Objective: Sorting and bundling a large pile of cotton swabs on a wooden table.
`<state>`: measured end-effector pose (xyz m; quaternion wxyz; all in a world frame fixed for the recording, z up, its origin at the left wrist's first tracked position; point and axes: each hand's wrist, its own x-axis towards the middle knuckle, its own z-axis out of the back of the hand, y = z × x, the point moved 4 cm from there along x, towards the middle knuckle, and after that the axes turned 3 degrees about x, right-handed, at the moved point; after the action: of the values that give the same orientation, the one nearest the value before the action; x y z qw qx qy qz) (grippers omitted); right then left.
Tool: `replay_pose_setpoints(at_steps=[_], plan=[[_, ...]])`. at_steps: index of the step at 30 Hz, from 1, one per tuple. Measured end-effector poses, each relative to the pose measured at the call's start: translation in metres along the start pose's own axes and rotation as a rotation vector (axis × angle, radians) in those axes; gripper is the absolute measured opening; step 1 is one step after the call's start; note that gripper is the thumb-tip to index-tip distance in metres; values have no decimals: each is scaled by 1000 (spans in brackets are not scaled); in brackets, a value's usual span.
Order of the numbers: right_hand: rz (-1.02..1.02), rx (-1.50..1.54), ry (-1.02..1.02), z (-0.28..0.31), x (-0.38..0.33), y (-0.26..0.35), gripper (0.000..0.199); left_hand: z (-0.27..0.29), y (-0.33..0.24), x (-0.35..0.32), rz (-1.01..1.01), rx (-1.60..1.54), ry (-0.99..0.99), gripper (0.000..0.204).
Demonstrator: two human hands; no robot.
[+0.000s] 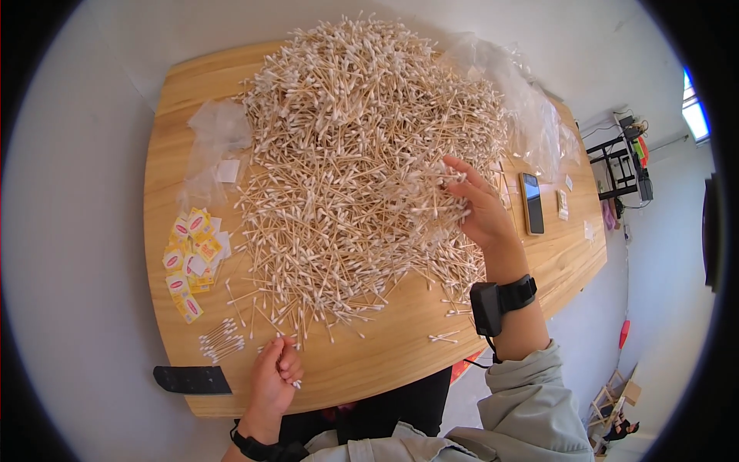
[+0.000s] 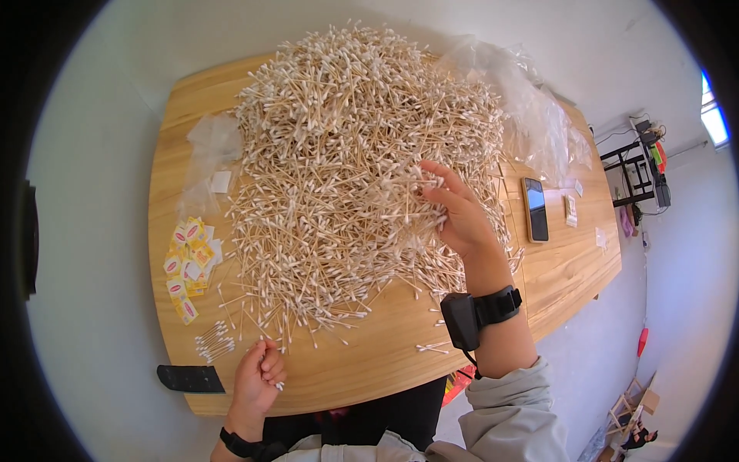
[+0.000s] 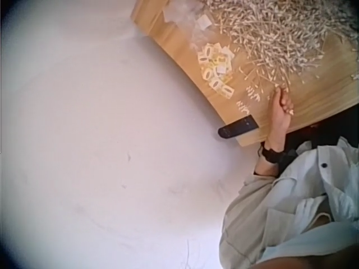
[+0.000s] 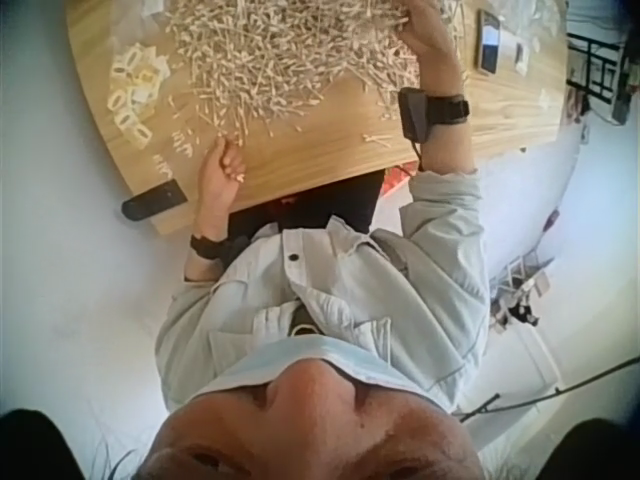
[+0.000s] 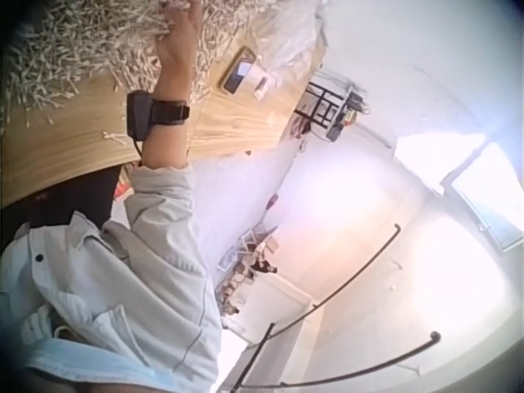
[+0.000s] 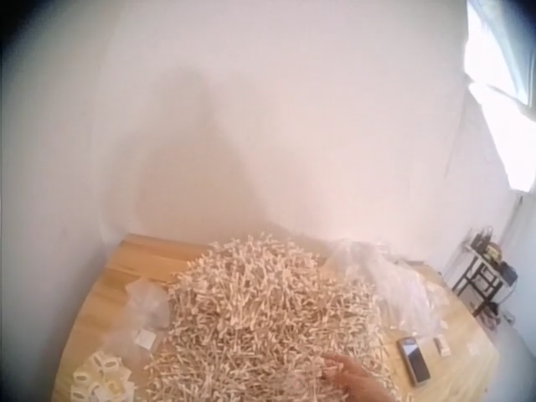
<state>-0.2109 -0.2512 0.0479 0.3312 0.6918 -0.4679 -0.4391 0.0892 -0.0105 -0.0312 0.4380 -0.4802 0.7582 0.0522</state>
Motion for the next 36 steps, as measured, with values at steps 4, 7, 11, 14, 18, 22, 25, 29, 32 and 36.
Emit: replay_pose_setpoints(at_steps=[4, 7, 11, 14, 18, 22, 25, 29, 32, 36], plan=[[103, 9, -95, -10, -7, 16, 44, -2, 0, 1, 4, -1, -22, 19], [208, 178, 0, -9, 5, 13, 44, -4, 0, 1, -5, 14, -9, 19], [290, -1099, -301, 30, 9, -11, 38, -6, 3, 0, -7, 27, 19, 19], [510, -1312, -430, 16, -10, -15, 30, -3, 7, 2, 24, 9, -10, 18], [642, -1216, -378, -39, -29, -17, 16, 0, 9, 1, 29, 2, -28, 18], [422, -1266, -240, -46, -60, -51, 15, -7, 7, -1, 22, 14, -2, 18], [231, -1302, -161, -39, -69, -77, 13, -9, 11, -1, 64, -38, 0, 18], [354, -1240, -206, -60, -53, -58, 10, -4, 13, -3, 54, -19, 5, 18], [563, -1195, -142, -84, -15, -47, 9, -1, 15, -4, 52, -32, -7, 18], [614, -1650, -327, -59, 19, -48, 7, -8, 13, -3, 65, -17, 19, 18]])
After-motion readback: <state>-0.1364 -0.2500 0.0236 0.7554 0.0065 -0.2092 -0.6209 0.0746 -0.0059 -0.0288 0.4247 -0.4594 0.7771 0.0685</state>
